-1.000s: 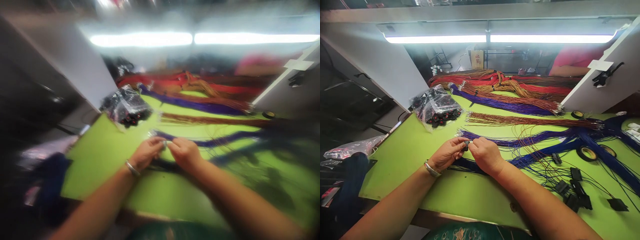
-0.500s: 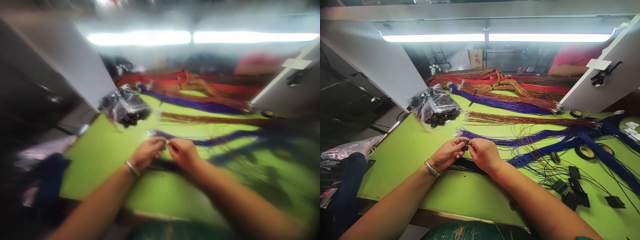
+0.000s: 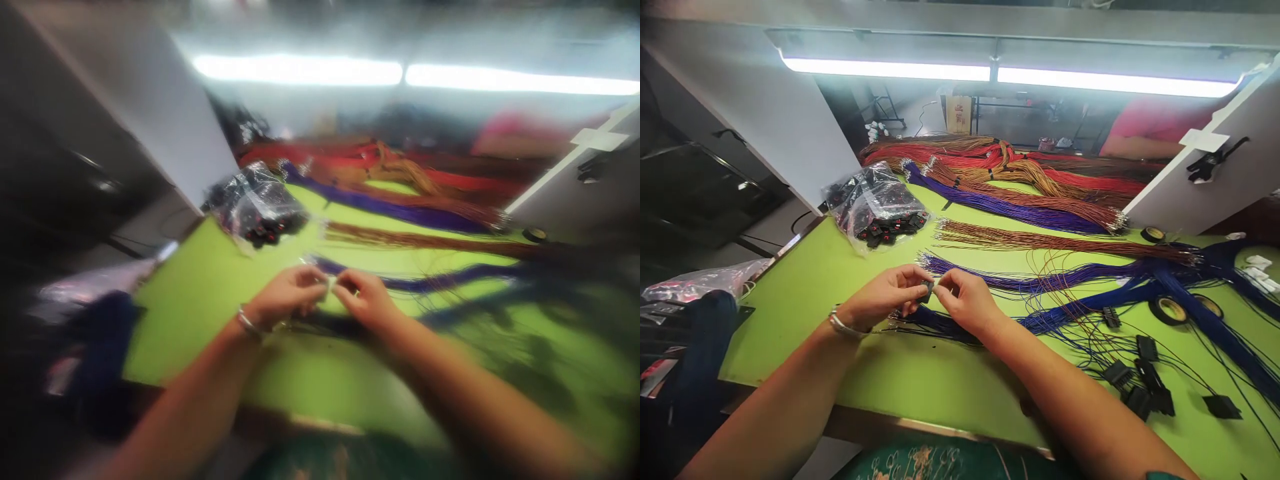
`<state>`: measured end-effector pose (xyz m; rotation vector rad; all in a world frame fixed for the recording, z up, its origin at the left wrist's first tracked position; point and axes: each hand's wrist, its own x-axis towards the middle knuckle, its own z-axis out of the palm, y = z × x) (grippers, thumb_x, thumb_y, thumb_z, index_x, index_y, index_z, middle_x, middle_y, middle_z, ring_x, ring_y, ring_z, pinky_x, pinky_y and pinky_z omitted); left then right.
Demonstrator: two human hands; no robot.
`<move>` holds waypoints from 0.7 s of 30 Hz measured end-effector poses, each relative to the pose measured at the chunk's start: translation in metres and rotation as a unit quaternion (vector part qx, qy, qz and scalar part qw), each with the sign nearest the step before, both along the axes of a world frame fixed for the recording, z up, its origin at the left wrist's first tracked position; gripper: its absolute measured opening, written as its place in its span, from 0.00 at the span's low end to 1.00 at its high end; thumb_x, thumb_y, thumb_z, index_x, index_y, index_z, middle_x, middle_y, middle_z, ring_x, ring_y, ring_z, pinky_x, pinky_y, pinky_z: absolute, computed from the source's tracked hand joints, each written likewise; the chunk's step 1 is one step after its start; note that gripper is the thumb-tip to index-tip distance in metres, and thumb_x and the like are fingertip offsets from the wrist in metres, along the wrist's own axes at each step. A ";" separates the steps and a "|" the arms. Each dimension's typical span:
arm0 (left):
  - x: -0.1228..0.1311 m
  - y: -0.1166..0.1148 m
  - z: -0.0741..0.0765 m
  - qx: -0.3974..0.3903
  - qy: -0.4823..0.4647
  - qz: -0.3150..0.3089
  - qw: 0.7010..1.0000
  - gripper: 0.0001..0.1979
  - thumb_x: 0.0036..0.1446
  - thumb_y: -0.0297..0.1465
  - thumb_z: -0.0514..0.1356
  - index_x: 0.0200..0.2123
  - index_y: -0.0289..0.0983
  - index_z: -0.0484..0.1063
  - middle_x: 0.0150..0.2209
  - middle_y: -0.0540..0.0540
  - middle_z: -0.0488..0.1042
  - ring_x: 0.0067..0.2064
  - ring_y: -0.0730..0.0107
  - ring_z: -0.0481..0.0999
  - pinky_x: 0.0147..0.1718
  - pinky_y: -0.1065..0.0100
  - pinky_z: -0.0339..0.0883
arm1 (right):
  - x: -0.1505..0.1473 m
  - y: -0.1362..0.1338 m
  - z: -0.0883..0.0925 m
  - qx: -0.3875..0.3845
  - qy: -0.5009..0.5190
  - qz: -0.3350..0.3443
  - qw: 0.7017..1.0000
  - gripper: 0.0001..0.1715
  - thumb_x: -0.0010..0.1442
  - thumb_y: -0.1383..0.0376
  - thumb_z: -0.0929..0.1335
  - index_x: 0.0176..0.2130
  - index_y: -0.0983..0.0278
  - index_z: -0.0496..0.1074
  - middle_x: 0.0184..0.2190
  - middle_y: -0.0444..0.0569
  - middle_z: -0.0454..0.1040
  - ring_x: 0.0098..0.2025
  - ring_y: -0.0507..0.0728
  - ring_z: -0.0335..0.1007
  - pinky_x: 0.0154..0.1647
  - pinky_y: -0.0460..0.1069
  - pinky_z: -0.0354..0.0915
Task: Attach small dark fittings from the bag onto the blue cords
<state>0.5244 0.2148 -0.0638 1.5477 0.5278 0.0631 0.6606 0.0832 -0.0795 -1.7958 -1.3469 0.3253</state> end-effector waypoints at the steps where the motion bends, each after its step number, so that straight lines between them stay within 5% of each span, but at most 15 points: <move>1: -0.006 0.006 0.005 0.036 0.022 -0.041 0.998 0.15 0.49 0.36 0.63 0.39 0.33 0.69 0.21 0.52 0.67 0.20 0.78 0.66 0.18 0.76 0.58 | 0.003 0.005 0.005 -0.021 -0.002 0.001 1.000 0.10 0.58 0.63 0.62 0.30 0.65 0.70 0.25 0.45 0.71 0.27 0.50 0.63 0.30 0.44 0.58; 5: -0.023 0.015 0.016 0.104 0.055 -0.222 0.968 0.10 0.50 0.32 0.61 0.36 0.35 0.72 0.22 0.52 0.69 0.21 0.78 0.67 0.21 0.75 0.60 | 0.013 0.035 0.012 -0.137 -0.141 0.021 0.980 0.09 0.56 0.67 0.62 0.29 0.64 0.71 0.28 0.47 0.71 0.33 0.52 0.63 0.35 0.46 0.56; 9: -0.019 0.000 0.015 0.122 0.031 -0.321 0.939 0.09 0.46 0.29 0.64 0.34 0.36 0.74 0.22 0.51 0.71 0.21 0.76 0.67 0.19 0.75 0.59 | 0.008 0.062 -0.001 -0.216 -0.216 0.012 0.952 0.08 0.56 0.66 0.63 0.33 0.64 0.72 0.33 0.50 0.70 0.34 0.54 0.63 0.33 0.47 0.56; 13: -0.013 -0.011 0.012 0.137 -0.037 -0.314 0.939 0.06 0.43 0.25 0.66 0.29 0.38 0.76 0.19 0.50 0.71 0.19 0.74 0.68 0.18 0.74 0.58 | 0.005 0.071 -0.013 -0.198 -0.222 0.000 0.955 0.08 0.57 0.67 0.63 0.32 0.65 0.72 0.33 0.51 0.71 0.35 0.54 0.63 0.35 0.47 0.56; 21: -0.014 -0.008 0.011 0.072 -0.037 -0.305 0.949 0.10 0.48 0.30 0.63 0.37 0.38 0.75 0.25 0.46 0.75 0.24 0.71 0.71 0.21 0.72 0.63 | 0.020 0.071 -0.006 -0.149 -0.159 -0.009 0.976 0.08 0.56 0.67 0.63 0.27 0.65 0.70 0.28 0.47 0.72 0.29 0.52 0.62 0.30 0.46 0.54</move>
